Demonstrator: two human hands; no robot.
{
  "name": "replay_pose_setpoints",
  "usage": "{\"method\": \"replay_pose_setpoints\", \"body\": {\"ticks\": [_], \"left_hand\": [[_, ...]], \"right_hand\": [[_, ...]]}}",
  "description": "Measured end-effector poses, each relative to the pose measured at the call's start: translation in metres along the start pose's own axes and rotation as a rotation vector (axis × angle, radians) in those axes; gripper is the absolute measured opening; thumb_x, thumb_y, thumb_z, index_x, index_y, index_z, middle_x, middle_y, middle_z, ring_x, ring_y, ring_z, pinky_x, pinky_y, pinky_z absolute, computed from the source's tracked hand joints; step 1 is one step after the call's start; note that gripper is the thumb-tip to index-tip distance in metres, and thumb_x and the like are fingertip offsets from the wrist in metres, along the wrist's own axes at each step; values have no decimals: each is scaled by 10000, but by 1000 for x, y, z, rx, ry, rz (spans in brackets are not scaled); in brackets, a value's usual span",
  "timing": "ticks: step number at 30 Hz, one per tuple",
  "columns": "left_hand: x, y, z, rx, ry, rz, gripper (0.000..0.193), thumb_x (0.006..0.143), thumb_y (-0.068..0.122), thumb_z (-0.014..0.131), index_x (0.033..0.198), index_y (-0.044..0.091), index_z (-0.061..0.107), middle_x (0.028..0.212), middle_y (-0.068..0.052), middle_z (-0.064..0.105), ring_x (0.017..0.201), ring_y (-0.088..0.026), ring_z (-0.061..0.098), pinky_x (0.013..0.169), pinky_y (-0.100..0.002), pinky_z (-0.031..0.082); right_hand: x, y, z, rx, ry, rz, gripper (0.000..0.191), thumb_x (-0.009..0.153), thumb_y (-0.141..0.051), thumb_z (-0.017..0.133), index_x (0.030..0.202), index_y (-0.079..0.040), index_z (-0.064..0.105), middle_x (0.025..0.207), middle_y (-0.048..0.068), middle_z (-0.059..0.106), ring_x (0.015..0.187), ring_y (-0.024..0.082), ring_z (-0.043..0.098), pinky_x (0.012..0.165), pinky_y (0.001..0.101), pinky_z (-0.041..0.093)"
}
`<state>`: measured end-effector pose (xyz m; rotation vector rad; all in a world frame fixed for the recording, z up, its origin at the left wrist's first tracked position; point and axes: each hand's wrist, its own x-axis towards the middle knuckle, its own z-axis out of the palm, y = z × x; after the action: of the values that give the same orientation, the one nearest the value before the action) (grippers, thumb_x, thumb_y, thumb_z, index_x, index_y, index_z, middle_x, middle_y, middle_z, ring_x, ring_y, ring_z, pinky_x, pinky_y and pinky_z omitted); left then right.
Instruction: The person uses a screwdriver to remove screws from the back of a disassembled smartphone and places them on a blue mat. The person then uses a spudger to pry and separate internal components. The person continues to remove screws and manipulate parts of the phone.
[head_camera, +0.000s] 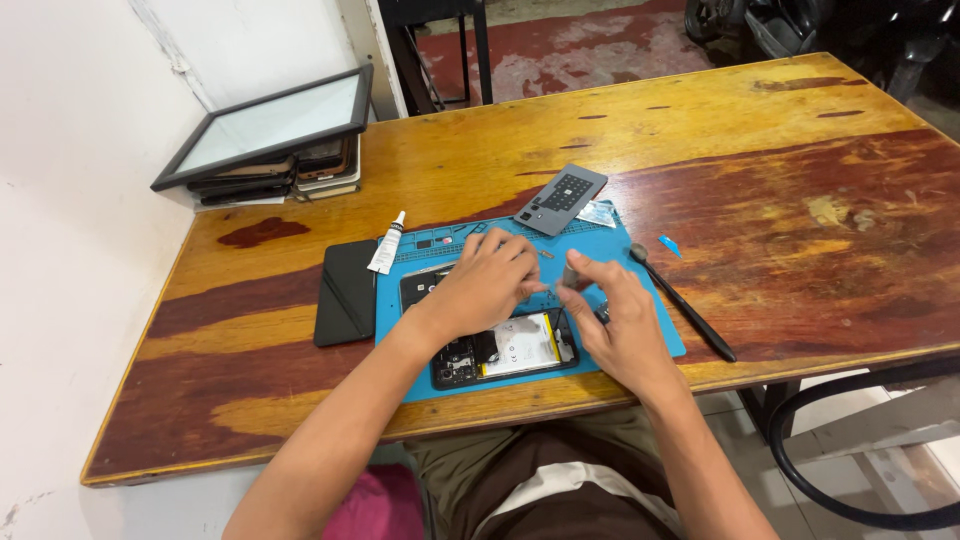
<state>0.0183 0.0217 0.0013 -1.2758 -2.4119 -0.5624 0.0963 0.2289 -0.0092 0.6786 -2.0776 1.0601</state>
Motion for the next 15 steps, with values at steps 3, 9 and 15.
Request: {"method": "replay_pose_setpoints", "body": {"ticks": [3,9,15], "left_hand": [[1,1,-4,-9,26,25,209,914,283,716,944,79,676,1098,-38,636,1139,-281,522,1024,-467,360],[2,-1,-7,-161,6,-40,172,946,269,695,934,98,682,1067,-14,648,1092,-254,530,1036,-440,358],[2,-4,-2,-311,27,-80,219,1075,271,536,990,101,645,1021,-34,617,1024,-257,538,983,-407,366]], "right_hand": [[1,-2,0,116,-16,33,509,938,67,706,1384,-88,518,981,121,716,967,255,777,851,359,595],[0,3,-2,88,55,45,485,945,72,698,1348,-46,455,906,138,715,880,240,777,804,345,606],[-14,4,4,135,209,22,476,970,101,680,1316,-28,379,959,180,720,950,267,779,804,337,619]]}}
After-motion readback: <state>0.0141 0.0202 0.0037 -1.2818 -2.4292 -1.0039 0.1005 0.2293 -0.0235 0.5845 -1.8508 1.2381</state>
